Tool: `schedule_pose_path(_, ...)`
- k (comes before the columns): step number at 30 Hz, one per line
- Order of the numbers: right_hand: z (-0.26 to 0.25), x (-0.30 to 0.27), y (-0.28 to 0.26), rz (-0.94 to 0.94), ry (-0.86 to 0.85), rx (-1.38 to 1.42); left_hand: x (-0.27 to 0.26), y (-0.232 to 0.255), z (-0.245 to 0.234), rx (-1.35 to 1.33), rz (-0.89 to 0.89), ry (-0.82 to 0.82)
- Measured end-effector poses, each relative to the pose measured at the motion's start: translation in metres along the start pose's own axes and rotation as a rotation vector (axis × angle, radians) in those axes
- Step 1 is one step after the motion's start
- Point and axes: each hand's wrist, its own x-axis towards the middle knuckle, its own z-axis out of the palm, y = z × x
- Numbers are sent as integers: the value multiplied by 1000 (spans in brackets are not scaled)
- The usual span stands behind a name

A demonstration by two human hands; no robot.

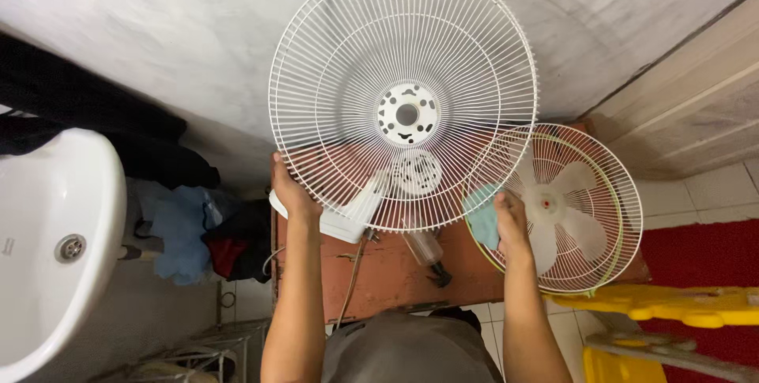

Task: The person wipes the front grill of a white pedestal fan with a cloth, then removes the grill and wipes the fan blades. The person places the grill back on the fan.

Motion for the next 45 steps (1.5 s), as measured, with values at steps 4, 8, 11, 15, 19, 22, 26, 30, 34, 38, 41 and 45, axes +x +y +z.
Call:
schedule_pose_path(4, 28, -21, -13, 5, -244, 60, 24, 6, -5, 39, -7, -13)
schedule_pose_path(8, 56, -27, 2, 57, -153, 233, 34, 11, -5, 67, -12, -40)
schedule_pose_path(11, 68, -33, 15, 16, -171, 403, 28, 17, -6, 96, 17, -116)
schedule_pose_path(15, 71, -22, 55, 104, -67, 590, -3, 20, -10, 279, 41, -250)
schedule_pose_path(19, 72, -24, 70, 104, -116, 653, -57, -2, -18, 531, -205, -115)
schedule_pose_path(22, 82, -22, 54, 110, 7, 532, -100, -38, -25, 629, -291, -115)
schedule_pose_path(26, 76, -23, 35, 165, -44, 490, -110, -76, -21, 543, -277, -105)
schedule_pose_path(30, 63, -26, 21, 215, 12, 460, -121, -95, -5, 334, -247, -59)
schedule_pose_path(34, 33, -32, -2, 326, 144, 645, -126, -104, 1, 237, -82, -107)
schedule_pose_path(38, 8, -32, -44, 272, 218, 787, -135, -102, 8, 285, -156, -67)
schedule_pose_path(41, 12, -34, -75, 244, 265, 724, -142, -107, 14, 283, -106, -53)
schedule_pose_path(45, 42, -26, -120, 72, 102, 655, -145, -106, 15, 311, -90, -11)
